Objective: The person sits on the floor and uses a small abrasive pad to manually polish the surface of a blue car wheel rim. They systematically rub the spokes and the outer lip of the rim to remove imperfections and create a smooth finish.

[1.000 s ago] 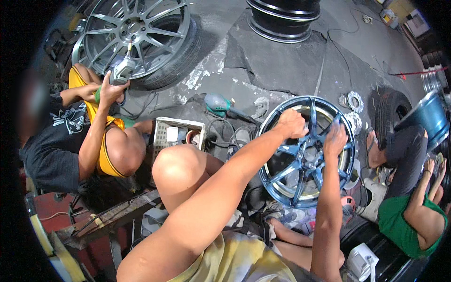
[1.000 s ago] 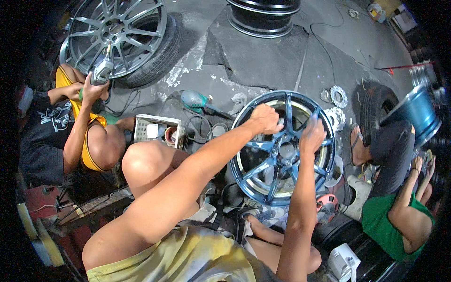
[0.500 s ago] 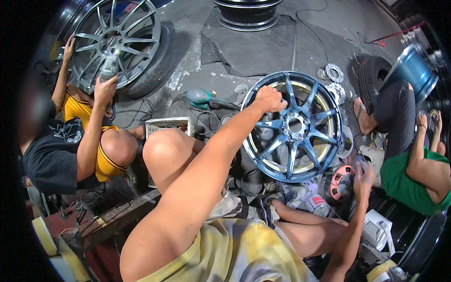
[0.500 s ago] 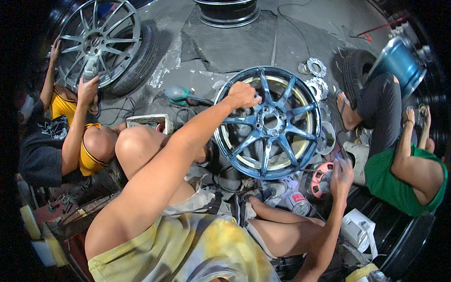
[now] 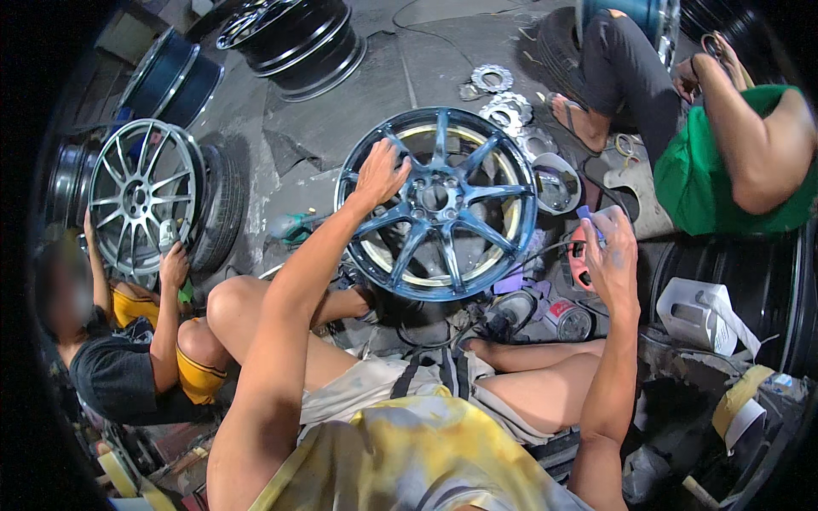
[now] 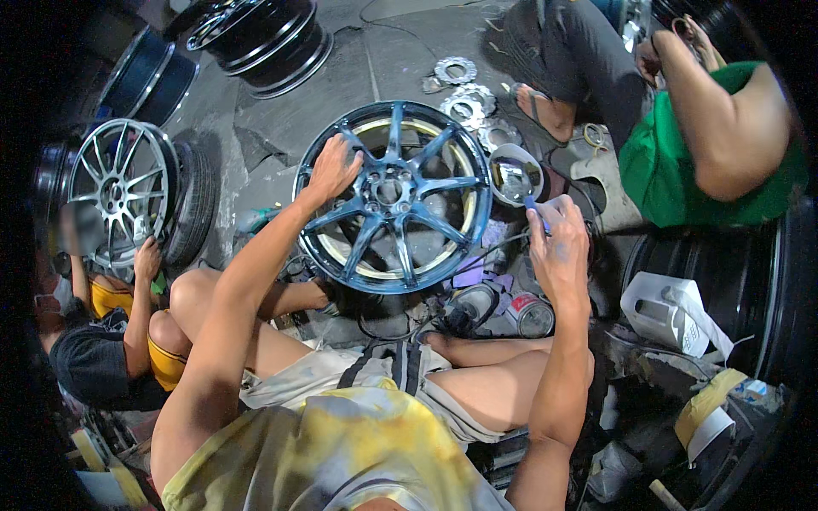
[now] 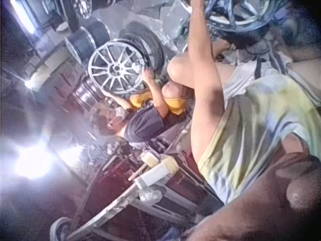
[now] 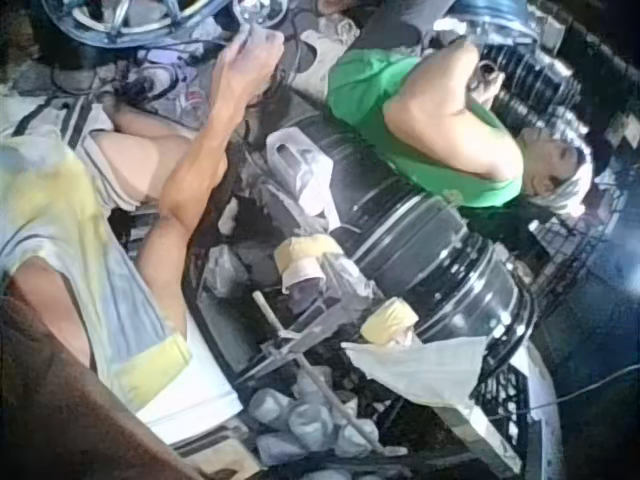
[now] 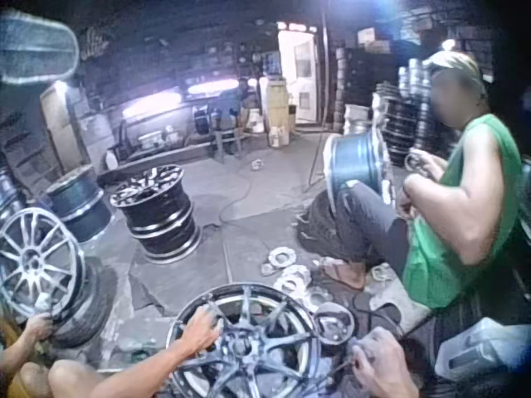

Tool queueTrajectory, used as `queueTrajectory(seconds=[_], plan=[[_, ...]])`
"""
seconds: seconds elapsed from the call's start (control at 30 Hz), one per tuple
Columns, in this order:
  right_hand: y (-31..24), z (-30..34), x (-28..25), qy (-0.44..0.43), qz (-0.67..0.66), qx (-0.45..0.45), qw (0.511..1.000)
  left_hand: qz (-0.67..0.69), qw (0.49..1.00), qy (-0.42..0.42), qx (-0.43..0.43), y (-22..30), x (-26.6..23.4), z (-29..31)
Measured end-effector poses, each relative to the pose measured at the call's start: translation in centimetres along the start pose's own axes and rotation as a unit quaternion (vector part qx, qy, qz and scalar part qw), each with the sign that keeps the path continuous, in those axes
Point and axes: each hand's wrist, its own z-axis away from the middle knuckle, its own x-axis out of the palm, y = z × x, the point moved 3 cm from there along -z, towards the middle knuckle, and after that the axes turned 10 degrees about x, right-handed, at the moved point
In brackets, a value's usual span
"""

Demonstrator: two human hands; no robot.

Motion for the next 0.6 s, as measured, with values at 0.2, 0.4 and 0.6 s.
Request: queueTrajectory(seconds=[0.2,0.4,0.6], plan=[[0.5,1.1,0.0,-0.022,-0.019,0.003,1.0,-0.005,0.996,0.044,0.072,2.7,0.8,-0.4],[-0.4,1.3,1.1,-0.04,-0.027,-0.028,0.998,0.044,0.992,-0.072,0.094,5.0,2.4,-1.8],[-2.0,1.6,1.7,-0.093,-0.043,-0.01,0.995,0.005,0.989,-0.062,0.138,5.1,5.4,-2.6]])
